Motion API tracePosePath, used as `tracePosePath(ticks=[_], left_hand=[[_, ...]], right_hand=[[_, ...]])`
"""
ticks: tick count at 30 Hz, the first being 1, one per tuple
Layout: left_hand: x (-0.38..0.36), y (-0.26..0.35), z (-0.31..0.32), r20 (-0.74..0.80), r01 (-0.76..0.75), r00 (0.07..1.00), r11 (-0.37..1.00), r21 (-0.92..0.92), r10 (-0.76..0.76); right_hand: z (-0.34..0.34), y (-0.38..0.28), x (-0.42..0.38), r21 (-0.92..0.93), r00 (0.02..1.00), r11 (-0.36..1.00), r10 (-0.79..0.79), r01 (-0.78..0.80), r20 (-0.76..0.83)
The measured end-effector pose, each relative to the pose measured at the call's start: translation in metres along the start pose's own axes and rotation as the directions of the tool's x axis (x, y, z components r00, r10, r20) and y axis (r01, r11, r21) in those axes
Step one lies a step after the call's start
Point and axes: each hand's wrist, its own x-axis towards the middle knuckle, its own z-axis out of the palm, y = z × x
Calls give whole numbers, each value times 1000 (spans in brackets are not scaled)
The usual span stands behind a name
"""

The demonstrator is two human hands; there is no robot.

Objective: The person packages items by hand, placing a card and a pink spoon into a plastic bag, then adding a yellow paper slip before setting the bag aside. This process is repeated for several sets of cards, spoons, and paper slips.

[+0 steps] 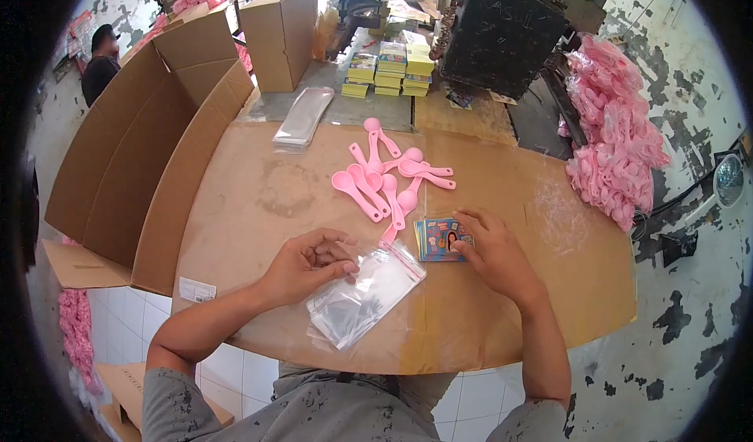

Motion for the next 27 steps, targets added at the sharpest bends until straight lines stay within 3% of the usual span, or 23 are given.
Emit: tracePosePath(ticks=[4,7,10,13,16,19,24,27], left_hand=[[0,4,-2,8,27,1000,998,-62,-26],[-1,3,-2,13,32,999,995,-90,-31],[-1,2,-2,35,11,999,998,-61,-9],[-2,2,1,38,37,999,997,-73,-34],[-2,5,2,41,60,998,996,-66,-57],[-3,8,3,37,71,997,996,-62,-69],[-3,6,2,58,86,995,992,-95,-80],[-5,9,2,89,71,993,996,56,-76]], right_hand=[[8,6,11,7,998,1000,24,-24,53],[4,-4,12,-14,997,999,42,-43,-67],[3,-3,14,168,996,983,85,-78,-38],[-3,-40,18,503,995,859,90,-93,31],[5,-58,27,557,998,830,-8,38,-56],[10,-66,36,604,998,795,-20,47,-52],[16,-73,49,471,958,844,-286,257,-10],[23,-80,53,471,919,824,-390,316,64]])
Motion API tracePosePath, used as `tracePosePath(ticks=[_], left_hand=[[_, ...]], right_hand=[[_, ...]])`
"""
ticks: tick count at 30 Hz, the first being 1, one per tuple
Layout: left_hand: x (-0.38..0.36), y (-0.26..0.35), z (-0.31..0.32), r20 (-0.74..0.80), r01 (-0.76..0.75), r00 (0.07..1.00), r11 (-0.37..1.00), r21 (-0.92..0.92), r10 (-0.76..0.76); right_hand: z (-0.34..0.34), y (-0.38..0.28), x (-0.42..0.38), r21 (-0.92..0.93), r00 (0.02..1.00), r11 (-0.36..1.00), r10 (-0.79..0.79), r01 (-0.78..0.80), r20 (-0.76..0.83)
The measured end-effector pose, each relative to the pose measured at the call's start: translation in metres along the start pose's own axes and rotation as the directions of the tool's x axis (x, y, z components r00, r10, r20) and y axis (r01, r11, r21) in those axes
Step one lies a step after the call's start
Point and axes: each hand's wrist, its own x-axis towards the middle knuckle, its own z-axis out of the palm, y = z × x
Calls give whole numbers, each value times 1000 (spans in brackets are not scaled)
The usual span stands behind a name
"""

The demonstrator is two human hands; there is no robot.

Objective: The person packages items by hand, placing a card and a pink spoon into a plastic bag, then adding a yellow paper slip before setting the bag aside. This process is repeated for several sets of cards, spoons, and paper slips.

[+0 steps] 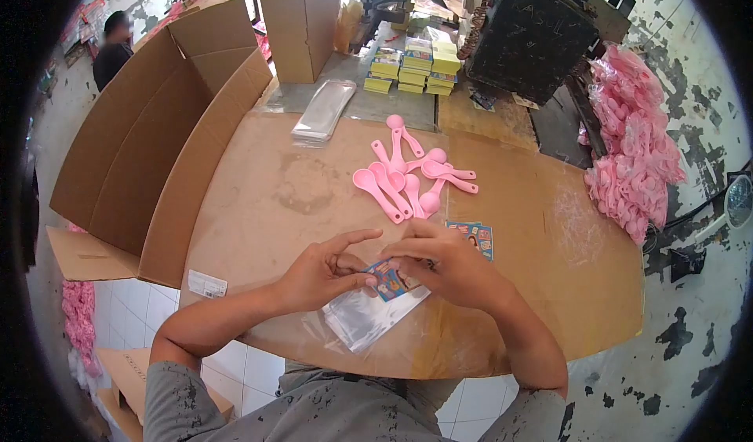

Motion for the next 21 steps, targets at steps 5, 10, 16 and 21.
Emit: tracePosePath(ticks=[5,10,16,21], left_hand=[[-1,0,-1,-58,-19,998,993,115,26],[0,5,-2,-158,-67,986,994,-88,52],[0,-1,-4,-139,-23,990,999,-26,20],[5,-10,-6,-129,-35,992,986,-162,14]], right_hand=[[20,-14,6,220,949,943,283,-249,-140],[14,-11,-1,177,959,958,252,-228,-131],[16,24,7,156,989,977,145,-143,-6],[26,60,38,-538,945,820,9,-194,-327]])
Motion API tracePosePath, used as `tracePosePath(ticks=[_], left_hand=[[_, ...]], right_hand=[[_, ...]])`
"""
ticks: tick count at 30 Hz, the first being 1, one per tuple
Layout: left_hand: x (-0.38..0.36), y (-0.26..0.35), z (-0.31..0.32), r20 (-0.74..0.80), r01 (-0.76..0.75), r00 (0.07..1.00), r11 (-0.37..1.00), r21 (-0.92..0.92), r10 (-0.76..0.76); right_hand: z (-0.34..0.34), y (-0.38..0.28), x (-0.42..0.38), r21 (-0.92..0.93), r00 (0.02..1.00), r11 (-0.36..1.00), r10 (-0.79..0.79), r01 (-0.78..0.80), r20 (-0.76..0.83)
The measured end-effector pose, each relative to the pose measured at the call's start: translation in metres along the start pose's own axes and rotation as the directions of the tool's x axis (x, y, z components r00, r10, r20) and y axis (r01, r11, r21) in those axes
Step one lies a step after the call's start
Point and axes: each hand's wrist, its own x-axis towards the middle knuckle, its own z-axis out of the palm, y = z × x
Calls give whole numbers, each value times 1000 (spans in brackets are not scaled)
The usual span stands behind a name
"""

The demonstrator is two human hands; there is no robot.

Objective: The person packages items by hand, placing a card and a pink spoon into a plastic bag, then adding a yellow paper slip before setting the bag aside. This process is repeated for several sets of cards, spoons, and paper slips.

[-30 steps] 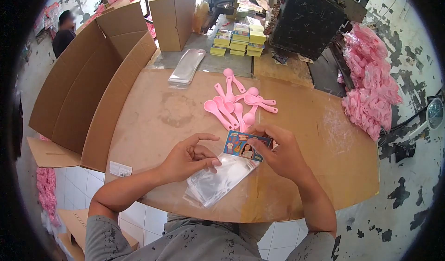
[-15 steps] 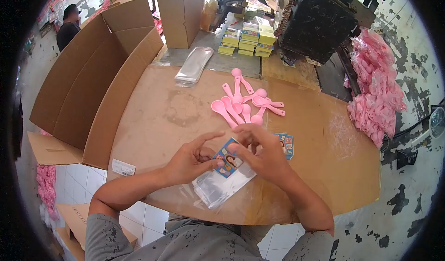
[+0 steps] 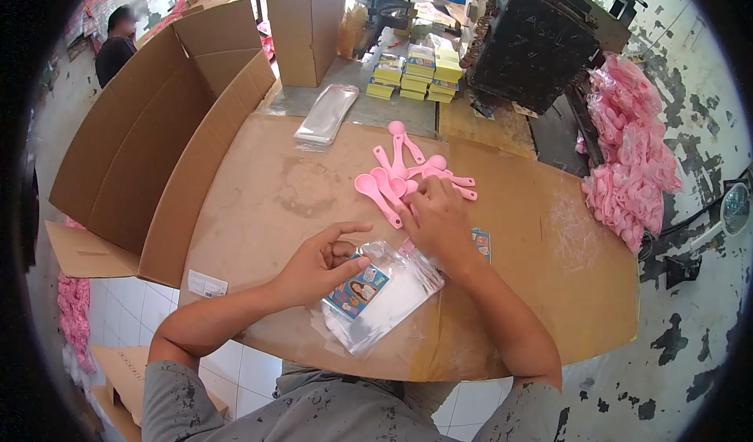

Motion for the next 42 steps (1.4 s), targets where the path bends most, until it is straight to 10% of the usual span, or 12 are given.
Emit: tracePosePath(ticks=[4,10,28,32,38,42], left_hand=[[2,0,-7,29,43,999,998,43,-44],[-1,14,-6,-34,6,999,998,-63,-8],[-5,15,5,40,39,998,999,9,-39],[-5,22,0,115,82,991,995,-59,-75],[-7,32,-5,237,151,965,979,-137,-116],[-6,17,-4,254,35,967,963,-267,35]], right_hand=[[14,-1,7,-58,997,998,-32,28,-76],[-60,-21,3,464,967,856,145,-229,210],[-58,-61,-24,566,978,825,-133,20,161],[-51,-67,-25,924,903,81,-193,-374,383],[-65,-55,-13,736,918,671,-341,87,203],[-80,-70,-7,773,953,626,-287,106,101]])
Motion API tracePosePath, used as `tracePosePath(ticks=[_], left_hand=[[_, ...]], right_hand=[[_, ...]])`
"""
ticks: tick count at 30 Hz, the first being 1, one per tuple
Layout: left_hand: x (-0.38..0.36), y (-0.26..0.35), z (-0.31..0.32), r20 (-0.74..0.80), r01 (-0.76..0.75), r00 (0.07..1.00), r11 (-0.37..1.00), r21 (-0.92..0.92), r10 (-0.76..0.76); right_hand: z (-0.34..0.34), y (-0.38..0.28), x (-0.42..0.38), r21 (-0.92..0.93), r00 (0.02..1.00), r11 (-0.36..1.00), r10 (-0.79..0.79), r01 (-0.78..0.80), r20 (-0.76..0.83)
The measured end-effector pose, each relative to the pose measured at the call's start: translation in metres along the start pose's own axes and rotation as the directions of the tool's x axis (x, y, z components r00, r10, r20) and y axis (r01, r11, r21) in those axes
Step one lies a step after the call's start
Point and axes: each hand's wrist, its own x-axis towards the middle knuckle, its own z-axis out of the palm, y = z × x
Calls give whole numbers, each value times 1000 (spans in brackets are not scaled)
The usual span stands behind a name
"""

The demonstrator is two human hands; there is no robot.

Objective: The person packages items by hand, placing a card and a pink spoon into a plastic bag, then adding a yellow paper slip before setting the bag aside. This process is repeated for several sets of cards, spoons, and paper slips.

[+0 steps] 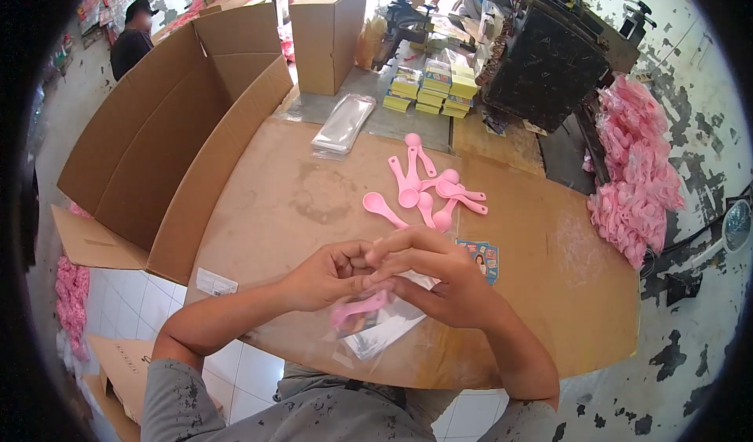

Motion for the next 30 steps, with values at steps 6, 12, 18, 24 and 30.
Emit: tracePosePath(ticks=[6,12,18,24,30], left_hand=[[1,15,4,59,-374,857,539,755,512],[-5,25,23,20,-388,858,621,681,514],[-7,23,24,-108,-218,913,694,686,393],[-5,28,30,-174,-234,915,832,503,363],[-9,23,28,-262,-194,894,842,504,363]], right_hand=[[-19,-54,22,-747,970,642,-242,175,19],[-24,-52,29,-782,979,617,-200,92,-43],[-10,-43,28,-669,978,734,-202,113,-57],[1,-32,29,-676,950,732,-261,81,-168],[13,-41,31,-843,940,519,-337,141,-51]])
